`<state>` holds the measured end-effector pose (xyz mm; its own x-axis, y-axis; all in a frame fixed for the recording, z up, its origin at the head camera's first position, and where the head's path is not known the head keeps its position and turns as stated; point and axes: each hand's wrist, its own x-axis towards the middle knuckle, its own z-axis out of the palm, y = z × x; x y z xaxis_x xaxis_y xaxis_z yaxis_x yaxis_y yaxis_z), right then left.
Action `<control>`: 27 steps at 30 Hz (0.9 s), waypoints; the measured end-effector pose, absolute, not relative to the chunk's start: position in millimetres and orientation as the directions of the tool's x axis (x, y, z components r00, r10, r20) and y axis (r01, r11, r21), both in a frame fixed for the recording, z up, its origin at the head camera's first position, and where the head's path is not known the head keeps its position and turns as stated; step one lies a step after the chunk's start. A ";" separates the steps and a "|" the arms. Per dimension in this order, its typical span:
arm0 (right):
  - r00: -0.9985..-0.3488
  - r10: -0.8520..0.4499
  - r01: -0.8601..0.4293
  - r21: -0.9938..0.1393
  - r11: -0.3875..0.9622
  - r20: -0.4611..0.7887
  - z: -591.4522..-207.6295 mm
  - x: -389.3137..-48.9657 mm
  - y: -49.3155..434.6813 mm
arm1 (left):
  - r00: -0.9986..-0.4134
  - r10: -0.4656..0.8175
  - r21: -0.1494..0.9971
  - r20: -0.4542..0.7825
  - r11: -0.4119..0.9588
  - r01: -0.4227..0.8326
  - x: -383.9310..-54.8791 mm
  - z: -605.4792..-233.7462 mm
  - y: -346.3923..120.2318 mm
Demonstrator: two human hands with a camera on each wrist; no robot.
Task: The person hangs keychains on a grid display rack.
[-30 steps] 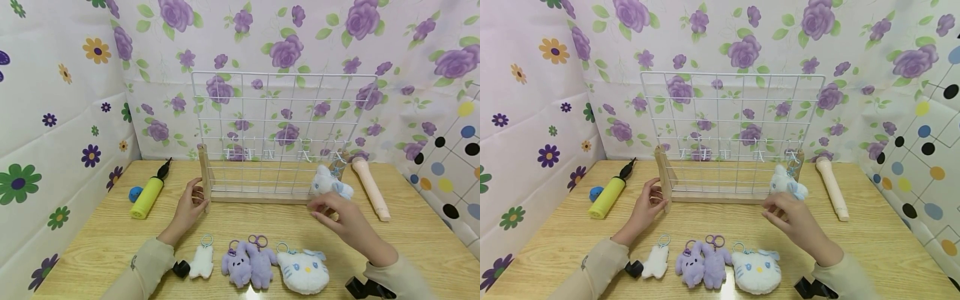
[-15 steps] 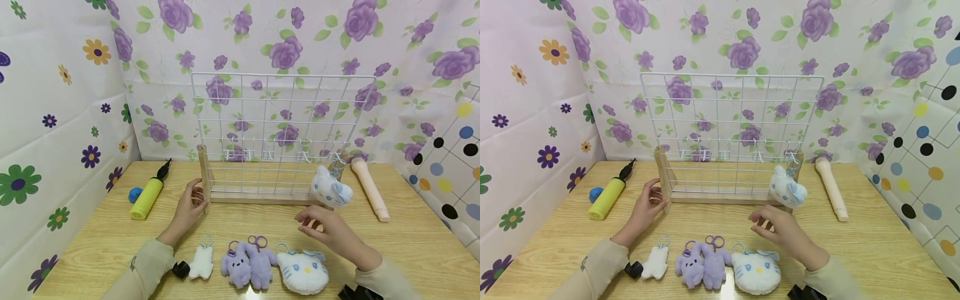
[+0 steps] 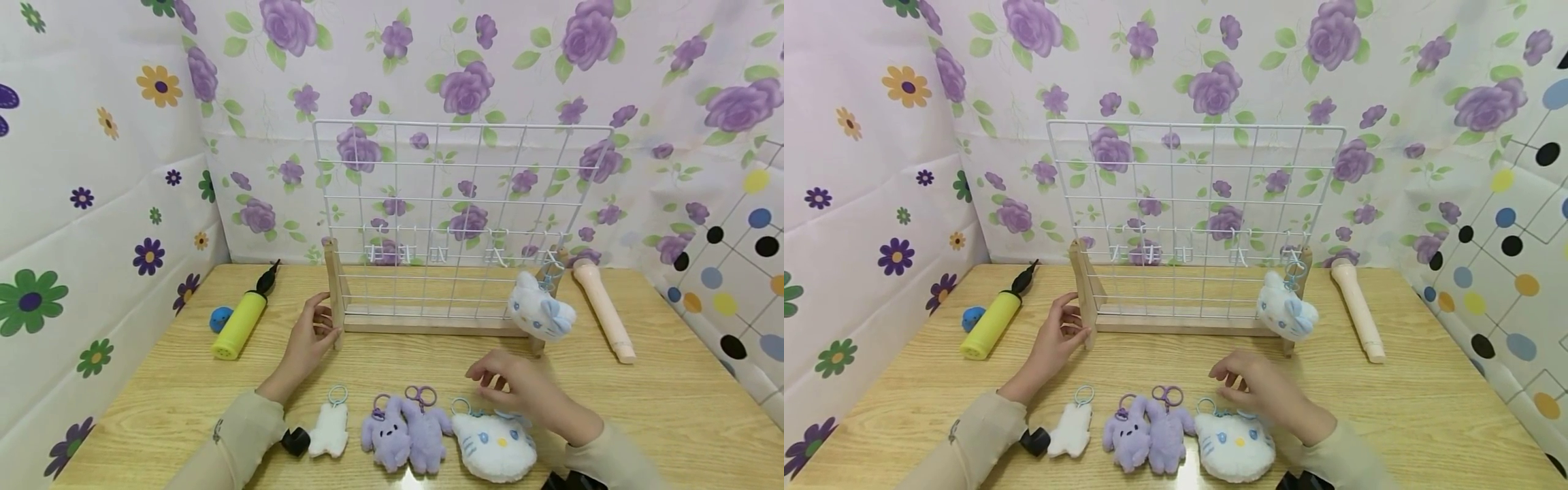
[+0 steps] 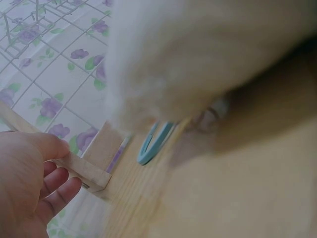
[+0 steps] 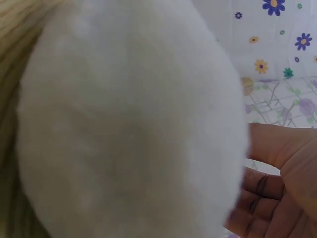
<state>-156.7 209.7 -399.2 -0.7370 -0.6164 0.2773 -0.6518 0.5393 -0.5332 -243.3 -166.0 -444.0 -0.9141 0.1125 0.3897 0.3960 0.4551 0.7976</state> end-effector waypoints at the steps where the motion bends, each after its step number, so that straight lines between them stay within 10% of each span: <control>1: -0.735 -0.625 -0.650 -0.535 0.539 0.263 -400.2 -157.0 208.7 | -0.915 0.112 0.798 0.387 0.456 0.393 -243.3 -443.9 -166.0; 27: -0.754 -0.656 -0.579 -0.510 0.636 0.037 -414.7 -162.9 190.6 | -0.912 0.116 0.795 0.393 0.456 0.400 -243.4 -444.4 -167.0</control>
<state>-162.9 190.6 -414.7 -0.7535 -0.6564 0.0371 -0.5791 0.6361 -0.5099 -243.4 -167.0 -444.4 -0.9123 0.1164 0.3927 0.4004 0.4557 0.7950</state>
